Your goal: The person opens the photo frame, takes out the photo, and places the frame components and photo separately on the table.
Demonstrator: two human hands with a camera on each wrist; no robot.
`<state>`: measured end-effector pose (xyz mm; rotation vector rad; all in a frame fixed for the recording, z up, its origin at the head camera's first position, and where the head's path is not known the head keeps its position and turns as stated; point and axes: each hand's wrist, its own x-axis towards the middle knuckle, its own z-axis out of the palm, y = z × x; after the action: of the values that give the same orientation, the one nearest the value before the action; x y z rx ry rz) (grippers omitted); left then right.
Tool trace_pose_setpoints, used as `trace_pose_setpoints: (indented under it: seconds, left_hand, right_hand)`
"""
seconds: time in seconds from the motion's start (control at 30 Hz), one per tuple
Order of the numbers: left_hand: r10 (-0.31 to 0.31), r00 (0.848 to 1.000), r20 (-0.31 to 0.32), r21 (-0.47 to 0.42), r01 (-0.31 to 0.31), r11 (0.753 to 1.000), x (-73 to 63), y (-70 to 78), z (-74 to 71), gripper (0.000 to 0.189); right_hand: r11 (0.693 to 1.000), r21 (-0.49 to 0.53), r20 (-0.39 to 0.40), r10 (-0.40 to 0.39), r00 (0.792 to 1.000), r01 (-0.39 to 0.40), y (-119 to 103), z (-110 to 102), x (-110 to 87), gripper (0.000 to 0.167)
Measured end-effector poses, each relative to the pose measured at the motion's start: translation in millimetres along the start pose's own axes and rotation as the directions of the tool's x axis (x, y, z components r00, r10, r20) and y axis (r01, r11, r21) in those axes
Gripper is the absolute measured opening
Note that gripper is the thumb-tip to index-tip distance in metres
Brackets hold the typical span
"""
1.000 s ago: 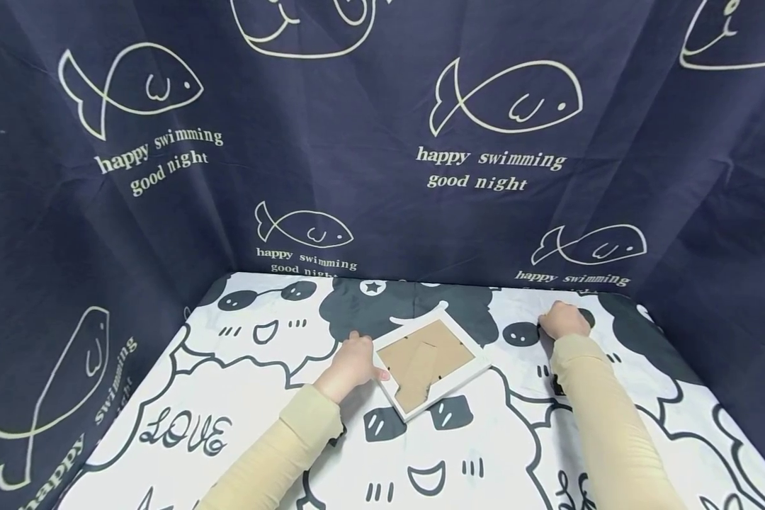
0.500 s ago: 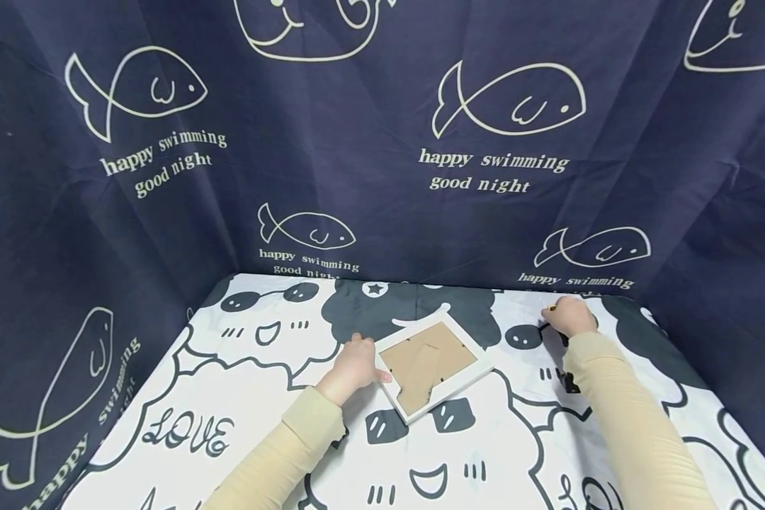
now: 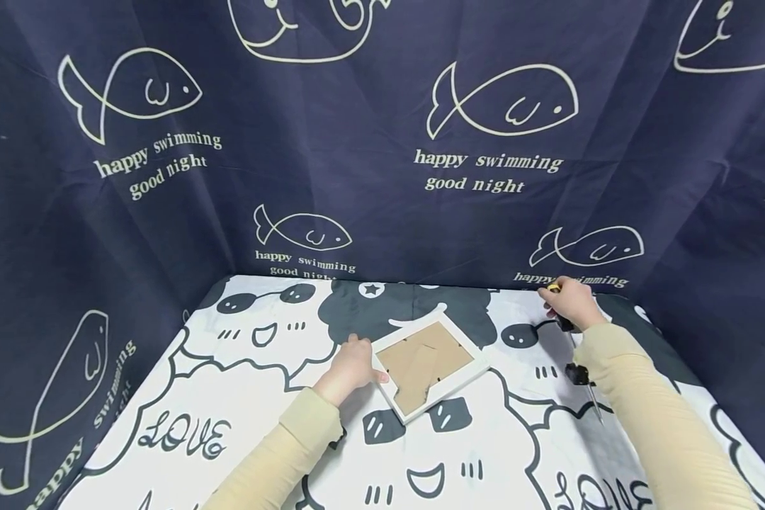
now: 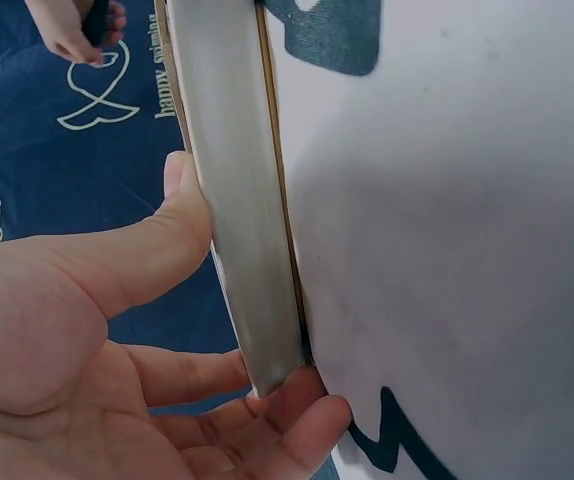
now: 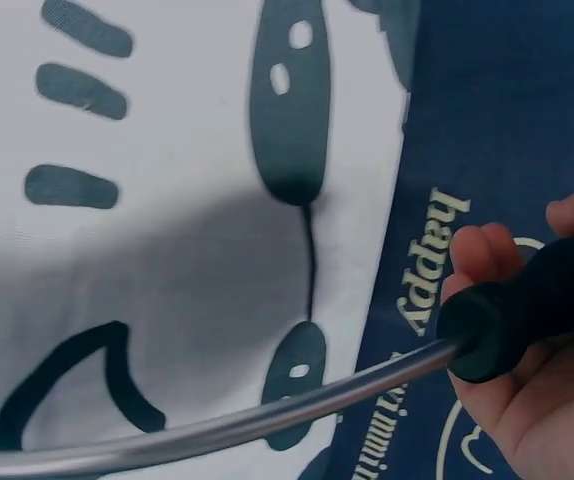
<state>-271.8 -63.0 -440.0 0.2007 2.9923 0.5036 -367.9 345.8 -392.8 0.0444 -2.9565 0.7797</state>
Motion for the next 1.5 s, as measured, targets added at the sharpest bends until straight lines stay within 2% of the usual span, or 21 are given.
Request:
trace_pose_setpoints:
  seconds: [0.2, 0.5, 0.67, 0.8, 0.97, 1.13, 1.2, 1.3, 1.37, 1.5]
  left_hand:
    - [0.005, 1.0, 0.004, 0.004, -0.005, 1.0, 0.0, -0.8, 0.2, 0.082]
    - [0.007, 1.0, 0.013, -0.009, -0.007, 1.0, -1.5, -0.2, -2.4, 0.08]
    - [0.005, 1.0, 0.016, -0.008, -0.005, 1.0, -0.7, -0.7, -1.0, 0.081]
    - [0.001, 1.0, 0.019, -0.011, -0.001, 1.0, 0.0, -0.7, -0.8, 0.081]
    - [-0.007, 1.0, 0.024, -0.017, 0.007, 1.0, 0.1, 0.6, -1.4, 0.082]
    - [-0.015, 0.999, 0.032, -0.024, 0.015, 1.0, 0.0, 0.7, -1.8, 0.082]
    - [-0.016, 0.999, 0.038, -0.017, 0.017, 1.0, 0.2, 0.8, -2.2, 0.082]
    - [-0.019, 0.999, 0.04, -0.009, 0.019, 1.0, 0.5, 0.8, -2.5, 0.08]
    - [-0.021, 0.999, 0.041, -0.005, 0.021, 1.0, 0.6, 1.0, -2.7, 0.079]
    - [-0.025, 0.999, 0.042, -0.011, 0.025, 1.0, 1.3, 1.6, -2.2, 0.079]
  right_hand:
    - [0.992, 0.124, -0.003, -0.033, 0.999, 0.033, -13, -15, -7.6, 0.029]
    - [0.969, 0.246, -0.067, 0.017, 0.998, 0.0, -19, -33, -19.3, 0.04]
    - [0.948, 0.318, -0.11, 0.063, 0.992, -0.025, -20, -43, -27.3, 0.041]
    - [0.901, 0.432, -0.126, 0.113, 0.986, -0.048, -23, -52, -32.9, 0.037]
    - [0.799, 0.599, -0.098, 0.139, 0.985, -0.053, -34, -64, -39.5, 0.034]
    - [0.611, 0.79, -0.033, 0.115, 0.993, -0.045, -53, -75, -47.9, 0.033]
    - [0.558, 0.829, -0.013, 0.103, 0.995, -0.047, -61, -79, -51.6, 0.033]
    - [0.502, 0.863, 0.008, 0.099, 0.995, -0.057, -74, -85, -56.8, 0.035]
    - [0.432, 0.9, 0.018, 0.105, 0.994, -0.062, -81, -88, -60.5, 0.034]
    - [0.244, 0.969, 0.015, 0.104, 0.994, -0.04, -89, -93, -67.0, 0.033]
